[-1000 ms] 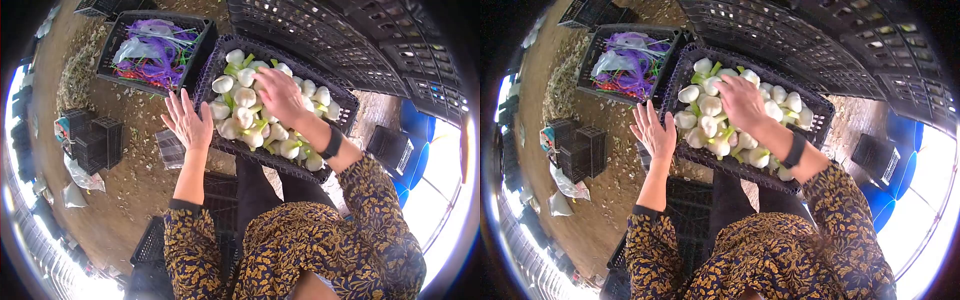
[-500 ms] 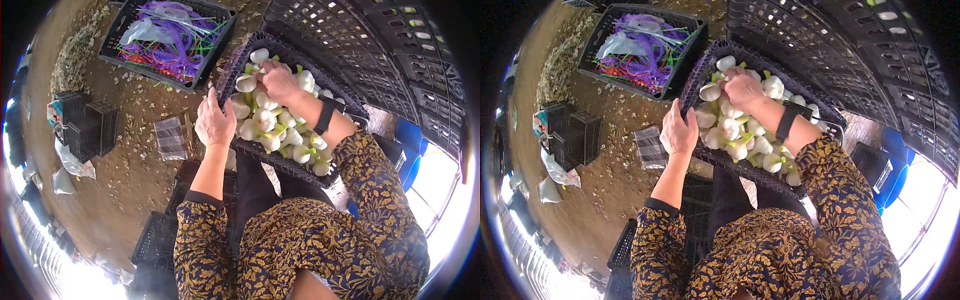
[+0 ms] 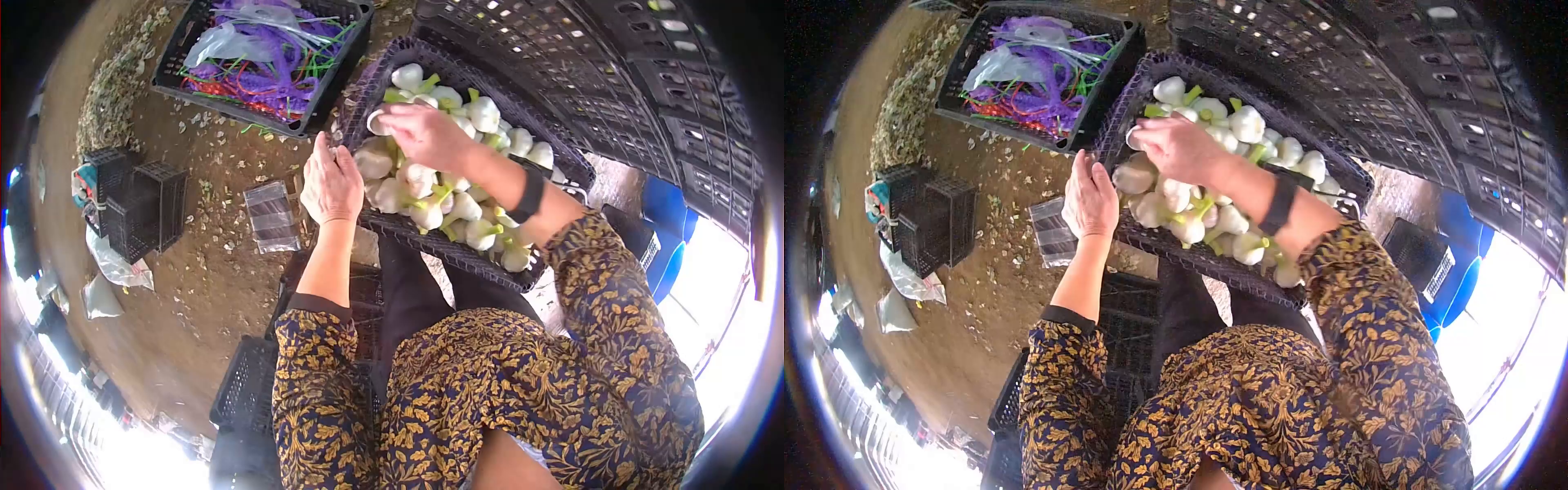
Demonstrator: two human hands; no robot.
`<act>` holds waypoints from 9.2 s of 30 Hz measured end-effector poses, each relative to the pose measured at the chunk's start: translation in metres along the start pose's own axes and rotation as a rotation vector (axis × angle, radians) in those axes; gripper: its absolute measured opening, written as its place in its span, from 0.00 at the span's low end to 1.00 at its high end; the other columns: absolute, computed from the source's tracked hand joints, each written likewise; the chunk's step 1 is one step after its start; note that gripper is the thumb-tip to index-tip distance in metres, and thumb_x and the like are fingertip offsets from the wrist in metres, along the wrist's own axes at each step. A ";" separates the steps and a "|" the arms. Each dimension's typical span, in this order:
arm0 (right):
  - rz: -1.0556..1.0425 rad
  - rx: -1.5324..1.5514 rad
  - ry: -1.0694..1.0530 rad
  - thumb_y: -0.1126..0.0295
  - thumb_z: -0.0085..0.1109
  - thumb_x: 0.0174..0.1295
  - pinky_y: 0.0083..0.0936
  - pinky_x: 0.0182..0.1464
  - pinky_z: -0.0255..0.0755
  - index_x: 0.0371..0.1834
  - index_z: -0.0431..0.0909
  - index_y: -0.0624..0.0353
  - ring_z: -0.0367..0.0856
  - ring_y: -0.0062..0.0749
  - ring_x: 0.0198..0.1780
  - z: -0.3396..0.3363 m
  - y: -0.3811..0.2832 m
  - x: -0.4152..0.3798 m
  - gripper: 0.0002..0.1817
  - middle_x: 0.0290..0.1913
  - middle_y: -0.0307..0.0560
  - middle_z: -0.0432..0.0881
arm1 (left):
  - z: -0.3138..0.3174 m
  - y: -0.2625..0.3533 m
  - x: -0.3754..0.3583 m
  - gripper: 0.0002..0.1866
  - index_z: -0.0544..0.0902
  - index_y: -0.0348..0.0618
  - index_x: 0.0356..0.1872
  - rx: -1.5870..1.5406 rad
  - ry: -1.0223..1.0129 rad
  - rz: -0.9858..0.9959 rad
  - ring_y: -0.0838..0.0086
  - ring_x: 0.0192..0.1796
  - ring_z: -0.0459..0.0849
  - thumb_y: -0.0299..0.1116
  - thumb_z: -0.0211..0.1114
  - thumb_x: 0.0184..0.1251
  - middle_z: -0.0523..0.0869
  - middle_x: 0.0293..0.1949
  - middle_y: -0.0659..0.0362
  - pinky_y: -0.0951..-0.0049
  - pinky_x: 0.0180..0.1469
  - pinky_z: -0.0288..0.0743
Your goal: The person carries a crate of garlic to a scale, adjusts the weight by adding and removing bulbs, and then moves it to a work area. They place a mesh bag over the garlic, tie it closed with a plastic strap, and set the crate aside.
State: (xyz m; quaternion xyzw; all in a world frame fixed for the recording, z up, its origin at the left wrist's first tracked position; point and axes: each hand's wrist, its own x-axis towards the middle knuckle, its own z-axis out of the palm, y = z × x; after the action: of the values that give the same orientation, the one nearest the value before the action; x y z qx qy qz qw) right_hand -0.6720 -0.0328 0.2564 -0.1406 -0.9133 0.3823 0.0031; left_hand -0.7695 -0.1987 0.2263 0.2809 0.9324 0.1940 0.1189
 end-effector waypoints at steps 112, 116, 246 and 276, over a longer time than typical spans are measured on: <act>1.444 0.329 1.060 0.38 0.29 0.67 0.35 0.68 0.51 0.70 0.57 0.57 0.58 0.46 0.69 0.012 0.161 -0.261 0.39 0.70 0.54 0.59 | 0.016 -0.044 0.042 0.35 0.64 0.40 0.67 -0.423 -0.379 -0.303 0.62 0.66 0.67 0.59 0.37 0.71 0.68 0.66 0.52 0.67 0.66 0.59; 1.474 0.243 1.166 0.37 0.31 0.66 0.40 0.61 0.61 0.63 0.67 0.60 0.70 0.54 0.59 0.020 0.173 -0.265 0.38 0.59 0.59 0.73 | 0.017 -0.016 0.096 0.42 0.66 0.37 0.65 -0.805 -0.787 -0.767 0.61 0.63 0.70 0.66 0.41 0.66 0.71 0.63 0.51 0.64 0.64 0.61; 1.357 0.120 1.265 0.35 0.45 0.59 0.44 0.56 0.64 0.56 0.68 0.72 0.73 0.60 0.53 0.026 0.199 -0.256 0.43 0.52 0.71 0.75 | -0.327 0.176 -0.083 0.08 0.86 0.48 0.34 -1.162 -0.604 1.120 0.77 0.22 0.81 0.32 0.69 0.51 0.86 0.33 0.56 0.83 0.18 0.70; 0.043 0.050 0.040 0.65 0.60 0.52 0.34 0.29 0.71 0.30 0.79 0.49 0.77 0.38 0.30 -0.029 -0.081 -0.235 0.04 0.24 0.40 0.71 | -0.105 0.034 -0.040 0.12 0.82 0.42 0.49 -0.241 -0.042 0.199 0.78 0.25 0.84 0.33 0.54 0.71 0.87 0.31 0.56 0.78 0.29 0.77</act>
State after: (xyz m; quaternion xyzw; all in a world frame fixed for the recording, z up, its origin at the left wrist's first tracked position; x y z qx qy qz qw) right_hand -0.4631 -0.1277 0.3570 -0.1676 -0.8999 0.4022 0.0169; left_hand -0.7557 -0.2269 0.3396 0.3597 0.8673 0.3092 0.1513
